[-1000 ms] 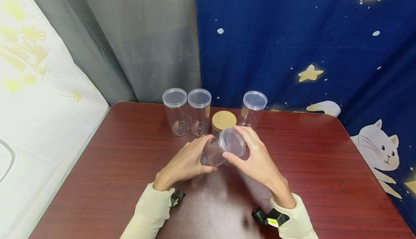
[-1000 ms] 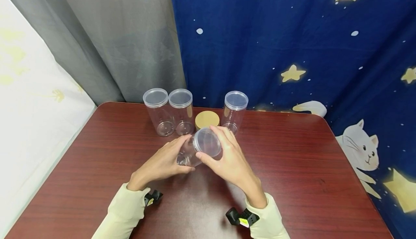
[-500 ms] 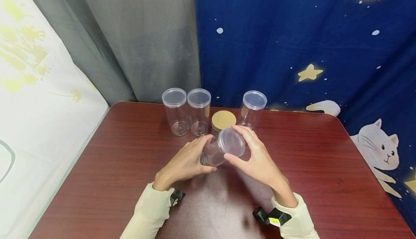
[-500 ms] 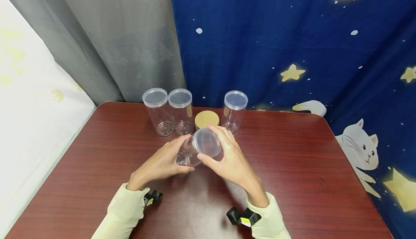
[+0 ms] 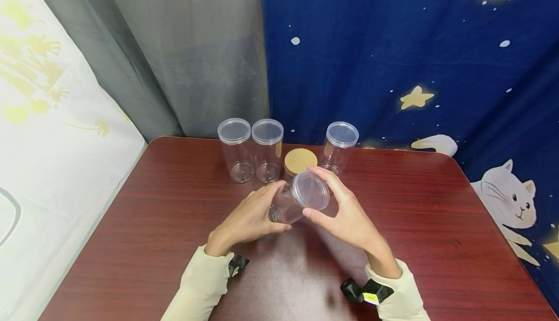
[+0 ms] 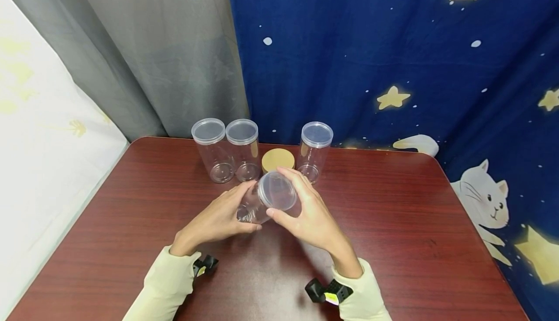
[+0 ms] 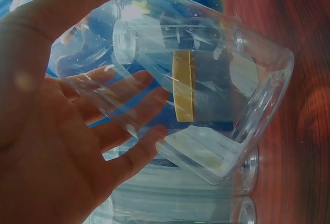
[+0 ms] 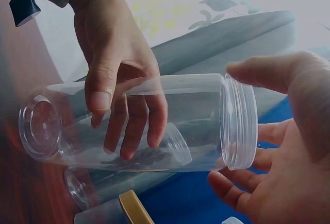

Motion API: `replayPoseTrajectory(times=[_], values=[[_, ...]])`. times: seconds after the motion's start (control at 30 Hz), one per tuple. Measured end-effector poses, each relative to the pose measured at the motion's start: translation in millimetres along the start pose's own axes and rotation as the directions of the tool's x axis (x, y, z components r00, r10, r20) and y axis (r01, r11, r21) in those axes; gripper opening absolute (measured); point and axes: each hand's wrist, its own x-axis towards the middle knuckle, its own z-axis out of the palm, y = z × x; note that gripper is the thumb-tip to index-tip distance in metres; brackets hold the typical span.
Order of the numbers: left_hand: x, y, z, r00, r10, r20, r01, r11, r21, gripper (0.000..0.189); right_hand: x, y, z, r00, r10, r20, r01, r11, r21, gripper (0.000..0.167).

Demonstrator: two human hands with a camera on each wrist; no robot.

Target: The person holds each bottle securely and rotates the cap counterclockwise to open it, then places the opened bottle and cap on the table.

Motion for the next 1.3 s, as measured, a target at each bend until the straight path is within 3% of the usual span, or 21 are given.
replayPoseTrajectory(times=[0.27,0.63,0.83,1.3], values=[[0.5,0.8,-0.4,1.0,0.005,0.0,-0.005,1.0,0.02,0.089,1.3,2.1,0.7,0.999,-0.011,-0.051,0.011,1.0,-0.003,0.078],[0.9,1.2,0.6,1.0,0.015,-0.004,-0.015,0.999,0.036,0.088,1.0,-0.4,3.4,0.991,0.064,-0.119,-0.083,0.983,-0.162,0.083],[0.9,1.3,0.8,1.0,0.025,-0.006,-0.025,0.999,0.034,0.086,1.1,0.0,4.4,0.991,0.05,-0.123,-0.077,0.97,-0.229,0.078],[-0.1,1.8,0.1,1.0,0.011,-0.011,-0.011,0.999,0.03,0.086,0.0,-0.9,4.9,0.994,0.068,-0.085,-0.081,0.983,-0.164,0.076]])
